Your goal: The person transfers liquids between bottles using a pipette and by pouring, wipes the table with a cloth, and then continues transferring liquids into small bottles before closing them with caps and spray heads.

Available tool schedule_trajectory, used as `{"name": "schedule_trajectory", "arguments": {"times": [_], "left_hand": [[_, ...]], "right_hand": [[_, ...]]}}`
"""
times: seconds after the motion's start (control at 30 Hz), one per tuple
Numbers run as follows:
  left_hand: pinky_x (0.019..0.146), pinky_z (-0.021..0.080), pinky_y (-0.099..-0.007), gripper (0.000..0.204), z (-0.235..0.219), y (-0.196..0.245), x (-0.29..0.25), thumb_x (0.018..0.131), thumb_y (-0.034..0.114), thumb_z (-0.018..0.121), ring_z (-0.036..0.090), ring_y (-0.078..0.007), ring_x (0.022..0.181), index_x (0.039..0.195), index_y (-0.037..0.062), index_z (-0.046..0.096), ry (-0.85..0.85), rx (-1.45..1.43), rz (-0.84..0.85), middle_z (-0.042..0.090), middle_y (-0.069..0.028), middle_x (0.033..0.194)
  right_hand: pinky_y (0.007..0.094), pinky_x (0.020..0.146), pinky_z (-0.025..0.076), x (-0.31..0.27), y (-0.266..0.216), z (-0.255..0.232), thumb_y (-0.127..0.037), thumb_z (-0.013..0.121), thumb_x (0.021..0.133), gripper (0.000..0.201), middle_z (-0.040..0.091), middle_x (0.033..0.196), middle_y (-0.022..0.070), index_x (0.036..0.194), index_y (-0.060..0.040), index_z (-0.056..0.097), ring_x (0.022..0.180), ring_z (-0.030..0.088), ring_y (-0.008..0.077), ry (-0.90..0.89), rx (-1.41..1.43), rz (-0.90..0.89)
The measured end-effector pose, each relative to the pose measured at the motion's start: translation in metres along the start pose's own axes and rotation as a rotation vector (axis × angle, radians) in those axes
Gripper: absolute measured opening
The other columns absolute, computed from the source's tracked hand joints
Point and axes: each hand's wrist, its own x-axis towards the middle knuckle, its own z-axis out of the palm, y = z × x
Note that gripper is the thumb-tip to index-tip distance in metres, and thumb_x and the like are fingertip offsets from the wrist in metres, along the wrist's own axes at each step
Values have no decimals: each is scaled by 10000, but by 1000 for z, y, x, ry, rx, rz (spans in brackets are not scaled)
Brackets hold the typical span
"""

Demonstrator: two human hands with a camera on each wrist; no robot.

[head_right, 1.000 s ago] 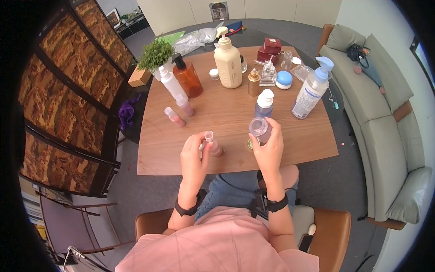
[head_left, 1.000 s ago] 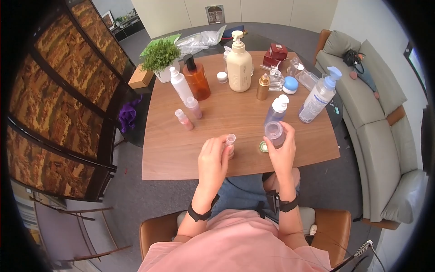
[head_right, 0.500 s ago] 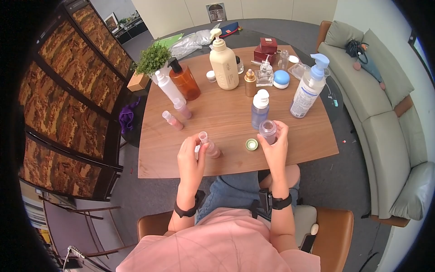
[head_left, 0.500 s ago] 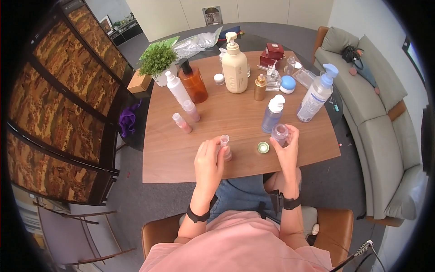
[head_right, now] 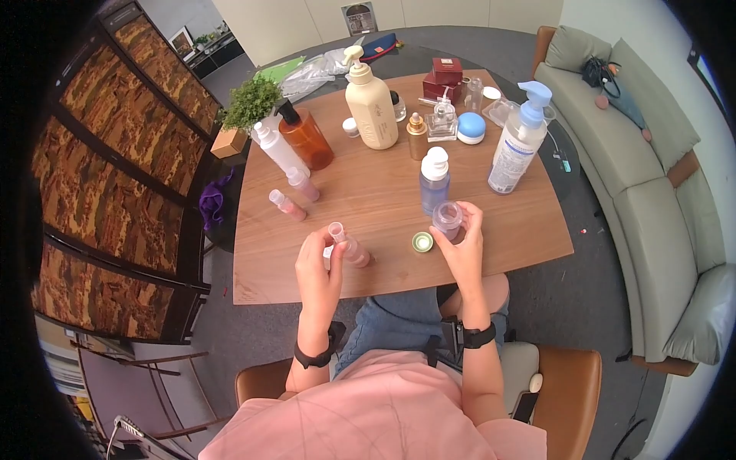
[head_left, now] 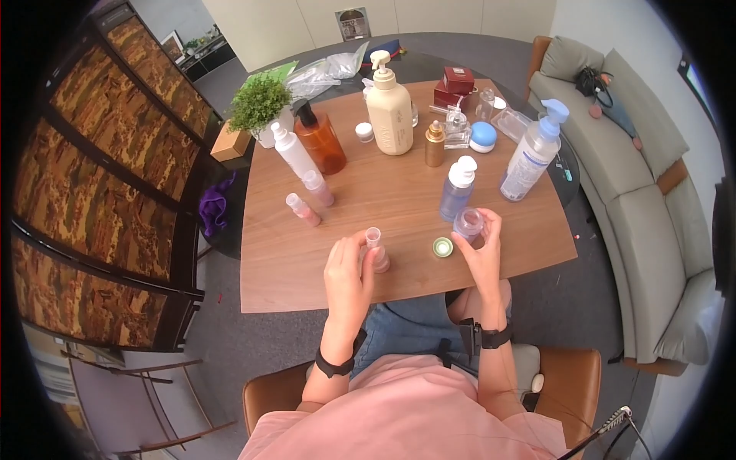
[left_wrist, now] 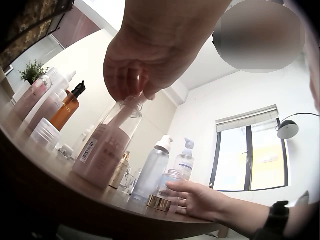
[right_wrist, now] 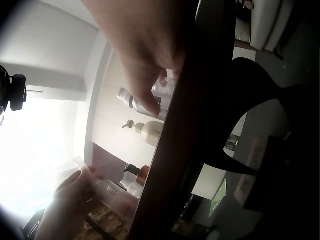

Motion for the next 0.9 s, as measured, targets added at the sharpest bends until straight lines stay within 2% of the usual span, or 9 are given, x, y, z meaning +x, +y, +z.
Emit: {"name": "schedule_trajectory", "arguments": {"times": [0.7,0.77,0.9], "left_hand": [[745,493,-380,177,1,0,0,885,64,638,629,-310,832,1045,-3,602,8,-3,9,632,-156,881],[745,494,-380,178,0,1,0,885,66,638,630,-309,833,1046,-1,603,7,-1,5,633,-154,882],[748,494,-378,178,0,0,0,885,68,639,632,-307,839,1047,1,605,7,-2,4,634,-155,886]], "right_hand": [[359,956,446,-2,-3,1,-58,794,746,613,588,1153,146,1249,-16,446,1091,575,237,26,-79,-55],[358,1055,369,-2,-6,0,-37,777,767,615,529,1219,138,1270,-9,422,1181,512,227,-17,-44,18],[357,1052,371,-3,-6,0,-36,774,770,614,529,1220,137,1272,-10,422,1183,512,227,-18,-42,15]]}}
